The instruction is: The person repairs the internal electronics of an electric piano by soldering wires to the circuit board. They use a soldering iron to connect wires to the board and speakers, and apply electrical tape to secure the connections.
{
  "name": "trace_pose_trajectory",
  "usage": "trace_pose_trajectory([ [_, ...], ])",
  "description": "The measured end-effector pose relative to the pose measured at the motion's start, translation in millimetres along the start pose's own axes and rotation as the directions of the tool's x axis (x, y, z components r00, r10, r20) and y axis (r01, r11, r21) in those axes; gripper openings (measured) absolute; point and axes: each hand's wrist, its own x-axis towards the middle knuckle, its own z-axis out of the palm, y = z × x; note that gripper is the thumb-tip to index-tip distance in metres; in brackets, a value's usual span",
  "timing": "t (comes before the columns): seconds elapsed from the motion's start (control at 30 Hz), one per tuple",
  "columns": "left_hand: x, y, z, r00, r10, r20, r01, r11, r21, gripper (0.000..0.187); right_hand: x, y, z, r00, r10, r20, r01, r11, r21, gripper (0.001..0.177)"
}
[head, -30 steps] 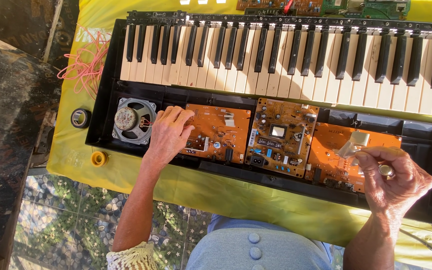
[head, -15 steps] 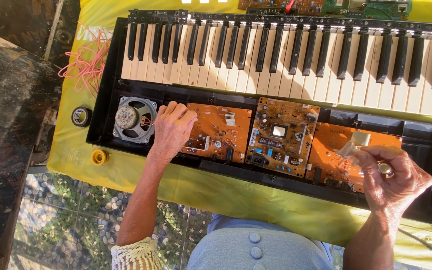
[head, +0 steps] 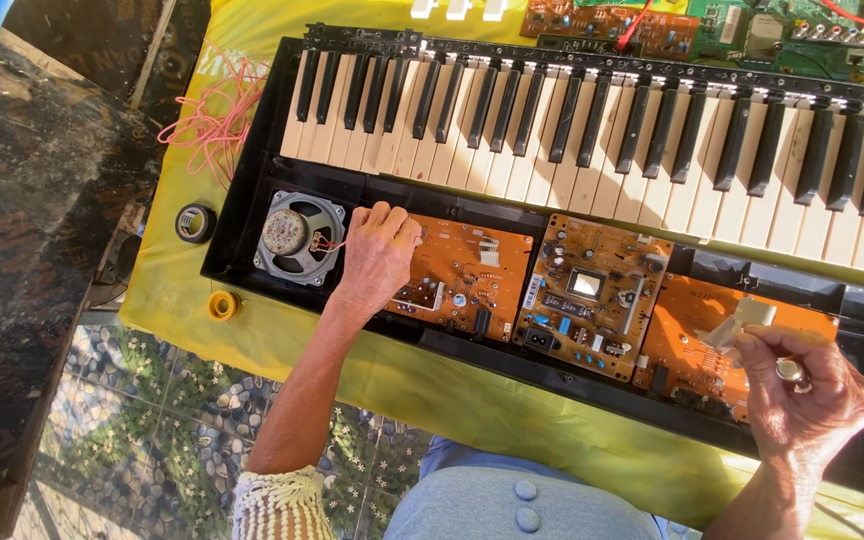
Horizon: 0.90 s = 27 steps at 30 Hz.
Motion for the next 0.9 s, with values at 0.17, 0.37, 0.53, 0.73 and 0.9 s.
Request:
trace_pose_trajectory([
  [0.17, -3.4, -1.4, 1.4, 0.999, -0.042, 0.019, 0.043, 0.995, -0.092, 0.02, -0.2, 0.0, 1.1, 0.999, 0.034, 0.009, -0.034, 0.999, 0.011, 0.012],
  [0.37, -6.7, -1.9, 11.2, 0.999, -0.038, 0.039, 0.042, 0.993, -0.107, 0.018, -0.9, -4.3, 6.4, 0.999, 0.037, 0.008, -0.037, 0.999, 0.003, 0.013],
  [0.53, -4.9, 0.8, 0.9, 0.999, -0.049, 0.022, 0.051, 0.987, -0.155, 0.016, 3.7, -11.2, 3.8, 0.999, 0.054, -0.002, -0.054, 0.998, 0.033, 0.017],
  [0.73, -1.1, 2.6, -25.2, 0.999, -0.043, 0.03, 0.048, 0.979, -0.2, 0.027, 5.6, -17.4, 3.8, 0.999, 0.025, 0.024, -0.026, 0.999, 0.028, 0.016],
  [0.9, -4.8, 0.9, -21.8, 1.0, 0.013, 0.007, -0.012, 0.994, -0.11, 0.023, 3.1, -16.2, 3.1, 0.999, 0.046, 0.028, -0.048, 0.997, 0.063, 0.013],
])
